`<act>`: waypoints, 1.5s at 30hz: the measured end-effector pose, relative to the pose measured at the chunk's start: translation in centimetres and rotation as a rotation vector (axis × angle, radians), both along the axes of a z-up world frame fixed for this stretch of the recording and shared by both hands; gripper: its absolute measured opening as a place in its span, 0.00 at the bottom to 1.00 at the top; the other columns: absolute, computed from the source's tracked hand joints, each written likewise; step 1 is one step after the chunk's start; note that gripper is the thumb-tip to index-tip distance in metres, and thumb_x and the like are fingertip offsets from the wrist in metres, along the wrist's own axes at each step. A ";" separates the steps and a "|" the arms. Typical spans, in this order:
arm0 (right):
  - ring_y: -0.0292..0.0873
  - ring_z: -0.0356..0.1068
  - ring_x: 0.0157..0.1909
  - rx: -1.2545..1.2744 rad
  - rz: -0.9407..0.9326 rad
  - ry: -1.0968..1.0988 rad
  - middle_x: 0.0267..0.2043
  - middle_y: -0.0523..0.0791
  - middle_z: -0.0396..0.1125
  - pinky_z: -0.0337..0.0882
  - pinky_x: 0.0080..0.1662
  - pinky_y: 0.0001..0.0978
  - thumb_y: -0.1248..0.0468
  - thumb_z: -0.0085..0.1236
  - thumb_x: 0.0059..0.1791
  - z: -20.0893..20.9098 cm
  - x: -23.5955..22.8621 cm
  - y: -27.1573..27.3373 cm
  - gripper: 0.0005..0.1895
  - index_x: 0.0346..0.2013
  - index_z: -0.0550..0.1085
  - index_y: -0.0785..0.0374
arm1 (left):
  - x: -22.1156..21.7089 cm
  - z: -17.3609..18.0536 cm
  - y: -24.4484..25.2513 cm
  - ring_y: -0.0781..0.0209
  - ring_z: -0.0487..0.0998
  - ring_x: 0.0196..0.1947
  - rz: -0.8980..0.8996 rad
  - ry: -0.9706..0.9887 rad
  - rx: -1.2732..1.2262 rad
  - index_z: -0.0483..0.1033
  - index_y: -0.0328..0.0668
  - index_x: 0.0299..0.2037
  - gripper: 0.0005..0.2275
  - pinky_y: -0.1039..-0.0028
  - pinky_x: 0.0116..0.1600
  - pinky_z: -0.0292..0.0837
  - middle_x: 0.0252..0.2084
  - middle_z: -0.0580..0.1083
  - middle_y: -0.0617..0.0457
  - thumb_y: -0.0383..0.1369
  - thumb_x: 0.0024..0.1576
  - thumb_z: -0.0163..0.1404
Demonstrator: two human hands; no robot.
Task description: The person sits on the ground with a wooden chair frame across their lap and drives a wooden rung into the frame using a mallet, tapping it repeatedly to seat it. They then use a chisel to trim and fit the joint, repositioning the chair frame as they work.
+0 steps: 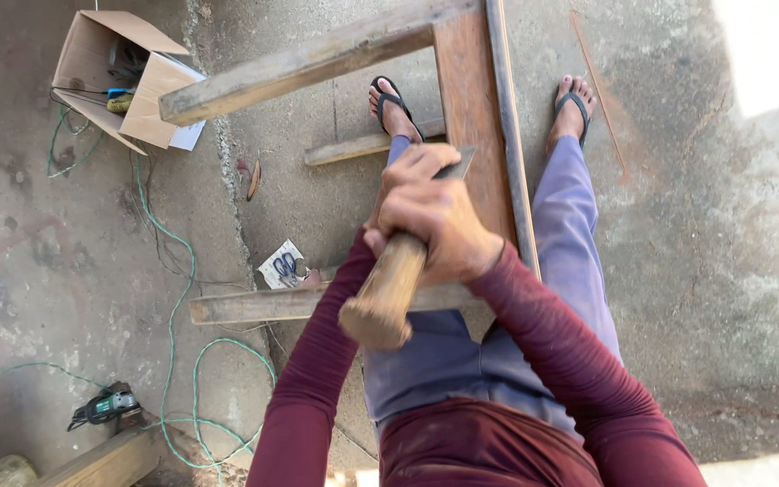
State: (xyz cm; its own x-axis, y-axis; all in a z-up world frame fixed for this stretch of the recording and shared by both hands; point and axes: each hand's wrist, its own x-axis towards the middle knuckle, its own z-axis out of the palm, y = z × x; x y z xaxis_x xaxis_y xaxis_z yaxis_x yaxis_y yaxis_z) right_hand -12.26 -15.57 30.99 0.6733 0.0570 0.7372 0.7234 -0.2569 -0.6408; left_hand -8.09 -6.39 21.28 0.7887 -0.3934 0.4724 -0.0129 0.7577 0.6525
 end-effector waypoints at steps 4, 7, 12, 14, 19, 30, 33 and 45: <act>0.46 0.71 0.39 -0.025 -0.029 -0.035 0.30 0.44 0.69 0.73 0.50 0.46 0.68 0.69 0.46 -2.3 7.0 -4.0 0.13 0.27 0.70 0.61 | 10.1 0.1 0.8 0.52 0.70 0.62 -0.046 -0.325 0.771 0.67 0.31 0.57 0.27 0.64 0.69 0.68 0.60 0.69 0.43 0.49 0.60 0.53; 0.43 0.74 0.48 0.018 -0.033 0.094 0.40 0.44 0.73 0.78 0.52 0.37 0.66 0.71 0.50 -5.2 11.7 -7.5 0.12 0.32 0.72 0.61 | 15.9 -2.4 -3.1 0.54 0.73 0.55 0.067 -0.515 0.831 0.69 0.33 0.52 0.22 0.65 0.62 0.72 0.52 0.71 0.45 0.45 0.58 0.55; 0.35 0.70 0.34 -0.051 0.111 0.261 0.34 0.42 0.70 0.74 0.39 0.27 0.59 0.72 0.54 -5.8 15.7 -11.8 0.15 0.32 0.73 0.61 | 21.4 -6.3 -7.3 0.57 0.78 0.42 0.274 -0.811 0.961 0.72 0.36 0.42 0.16 0.67 0.49 0.78 0.40 0.75 0.49 0.40 0.54 0.59; 0.34 0.70 0.34 -0.028 0.127 0.247 0.33 0.41 0.70 0.74 0.39 0.25 0.59 0.71 0.57 -6.8 15.8 -12.5 0.16 0.34 0.73 0.61 | 22.6 -9.4 -6.3 0.58 0.80 0.37 0.349 -0.932 1.018 0.74 0.37 0.38 0.13 0.68 0.44 0.81 0.35 0.76 0.50 0.37 0.52 0.61; 0.35 0.65 0.30 -0.209 -0.066 0.294 0.29 0.42 0.66 0.70 0.35 0.24 0.57 0.70 0.58 -5.8 13.4 -12.2 0.18 0.32 0.71 0.62 | 21.0 -11.0 -7.8 0.57 0.81 0.33 0.412 -1.061 1.054 0.74 0.39 0.32 0.12 0.68 0.41 0.82 0.32 0.77 0.50 0.35 0.48 0.64; 0.35 0.66 0.32 -0.050 -0.023 0.390 0.28 0.42 0.65 0.70 0.37 0.29 0.60 0.68 0.51 -0.3 0.6 -5.3 0.17 0.28 0.66 0.61 | 8.4 -5.0 -1.5 0.52 0.82 0.42 0.098 -0.807 0.904 0.76 0.37 0.44 0.11 0.67 0.49 0.81 0.41 0.78 0.46 0.32 0.54 0.55; 0.34 0.65 0.30 -0.054 0.035 0.439 0.27 0.41 0.64 0.68 0.35 0.29 0.60 0.68 0.50 -0.3 1.3 -6.2 0.17 0.27 0.67 0.61 | 8.3 -4.1 -1.1 0.47 0.81 0.39 -0.001 -0.798 1.080 0.74 0.34 0.38 0.13 0.64 0.43 0.78 0.36 0.76 0.42 0.35 0.50 0.58; 0.35 0.70 0.38 -0.257 -0.091 0.192 0.32 0.42 0.68 0.76 0.40 0.30 0.58 0.66 0.59 -1.9 19.4 -18.6 0.16 0.37 0.72 0.65 | 28.3 -6.6 -14.2 0.64 0.83 0.28 0.382 -0.983 0.983 0.78 0.41 0.35 0.04 0.75 0.33 0.83 0.28 0.79 0.52 0.29 0.62 0.53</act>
